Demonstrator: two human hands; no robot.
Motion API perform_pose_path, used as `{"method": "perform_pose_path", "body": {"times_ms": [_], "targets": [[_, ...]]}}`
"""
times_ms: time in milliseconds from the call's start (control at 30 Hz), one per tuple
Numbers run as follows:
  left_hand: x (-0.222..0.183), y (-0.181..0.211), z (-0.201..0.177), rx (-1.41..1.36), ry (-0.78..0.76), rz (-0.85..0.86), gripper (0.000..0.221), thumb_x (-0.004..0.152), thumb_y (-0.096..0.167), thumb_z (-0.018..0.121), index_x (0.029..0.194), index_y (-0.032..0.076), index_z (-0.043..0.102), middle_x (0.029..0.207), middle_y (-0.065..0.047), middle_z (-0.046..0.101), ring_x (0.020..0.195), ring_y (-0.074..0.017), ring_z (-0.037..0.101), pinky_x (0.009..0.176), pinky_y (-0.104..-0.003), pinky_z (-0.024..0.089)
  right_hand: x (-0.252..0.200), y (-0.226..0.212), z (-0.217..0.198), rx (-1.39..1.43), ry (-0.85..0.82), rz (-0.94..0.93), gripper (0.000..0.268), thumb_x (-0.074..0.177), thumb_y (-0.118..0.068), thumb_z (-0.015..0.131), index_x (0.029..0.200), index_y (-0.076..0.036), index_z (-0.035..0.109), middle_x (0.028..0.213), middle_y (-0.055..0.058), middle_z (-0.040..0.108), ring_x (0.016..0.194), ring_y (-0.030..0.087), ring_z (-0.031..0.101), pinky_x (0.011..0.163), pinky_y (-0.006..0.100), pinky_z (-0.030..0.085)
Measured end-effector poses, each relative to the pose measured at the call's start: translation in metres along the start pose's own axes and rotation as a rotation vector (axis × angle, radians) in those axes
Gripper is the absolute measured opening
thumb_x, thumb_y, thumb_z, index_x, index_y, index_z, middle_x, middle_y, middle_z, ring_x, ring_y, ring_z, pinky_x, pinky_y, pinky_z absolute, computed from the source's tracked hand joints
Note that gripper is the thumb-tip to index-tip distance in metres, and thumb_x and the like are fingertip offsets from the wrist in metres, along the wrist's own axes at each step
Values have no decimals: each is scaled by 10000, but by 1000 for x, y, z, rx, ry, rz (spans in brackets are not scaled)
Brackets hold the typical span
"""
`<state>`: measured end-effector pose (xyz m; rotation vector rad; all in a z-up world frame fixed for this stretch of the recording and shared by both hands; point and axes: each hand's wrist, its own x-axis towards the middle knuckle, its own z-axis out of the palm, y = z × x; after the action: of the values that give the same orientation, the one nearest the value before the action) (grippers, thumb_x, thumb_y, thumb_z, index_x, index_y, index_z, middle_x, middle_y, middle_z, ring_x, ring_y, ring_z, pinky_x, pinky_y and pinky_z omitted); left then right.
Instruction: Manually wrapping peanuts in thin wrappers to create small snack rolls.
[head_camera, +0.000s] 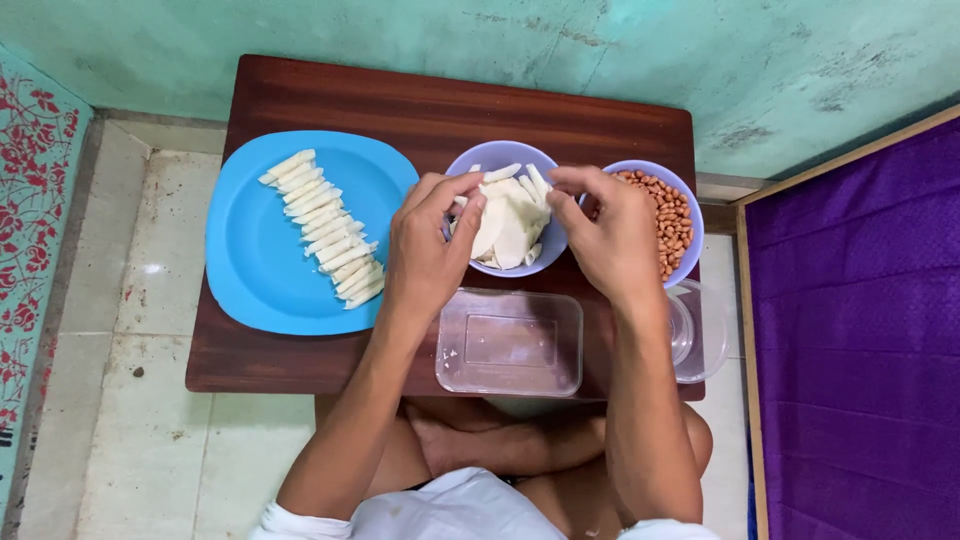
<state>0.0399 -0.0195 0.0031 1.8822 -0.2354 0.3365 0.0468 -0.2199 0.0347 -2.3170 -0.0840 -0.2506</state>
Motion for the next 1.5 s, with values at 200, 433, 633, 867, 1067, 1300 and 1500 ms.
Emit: {"method": "perform_pose_path", "body": {"times_ms": [200,433,633,867,1067,1300,1500], "targets": [[-6,4,23,-320,-126,-151,240,930,172,760,1144,66,751,915,-90,727,822,-144,681,700,-241,585,-35,-14,0,374,-47,106,255,908,-46,765,1157,-99,774,897,44,780,789,70,589,668,218,496],[-29,14,8,-389,-320,-196,169,944,92,693,1095,73,768,895,-115,696,812,-138,651,692,-272,618,-73,8,17,572,-44,252,142,912,-78,792,1051,-53,802,777,73,773,728,74,680,629,213,575],[-48,0,17,-581,-369,-296,168,925,19,650,1068,-9,734,876,-107,654,768,-132,649,693,-261,635,-95,24,25,777,-26,278,148,906,-33,779,1046,12,794,764,167,767,652,166,706,601,280,626],[-60,0,29,-636,-374,-239,126,905,94,762,933,1,682,927,-87,612,811,-112,619,655,-254,616,-120,12,21,577,134,169,184,897,-1,786,1077,24,755,839,152,787,705,156,739,609,265,619],[-77,-2,25,-662,-386,-324,326,889,31,754,1199,-4,658,968,-79,652,833,-93,645,696,-215,617,-141,16,19,600,261,99,174,927,34,752,1096,66,728,857,172,756,708,196,748,617,293,638],[-93,-1,29,-565,-361,-294,448,883,9,751,1316,19,637,980,-107,720,835,-103,677,717,-237,622,-157,25,27,678,211,136,403,883,8,799,1270,16,684,1027,110,705,878,137,688,751,285,610],[-107,-6,35,-554,-385,-325,409,861,-5,744,1261,40,674,933,-75,711,802,-91,673,705,-219,616,-168,37,32,636,178,238,120,976,-77,725,1027,22,770,706,154,732,604,155,677,596,293,609]]}}
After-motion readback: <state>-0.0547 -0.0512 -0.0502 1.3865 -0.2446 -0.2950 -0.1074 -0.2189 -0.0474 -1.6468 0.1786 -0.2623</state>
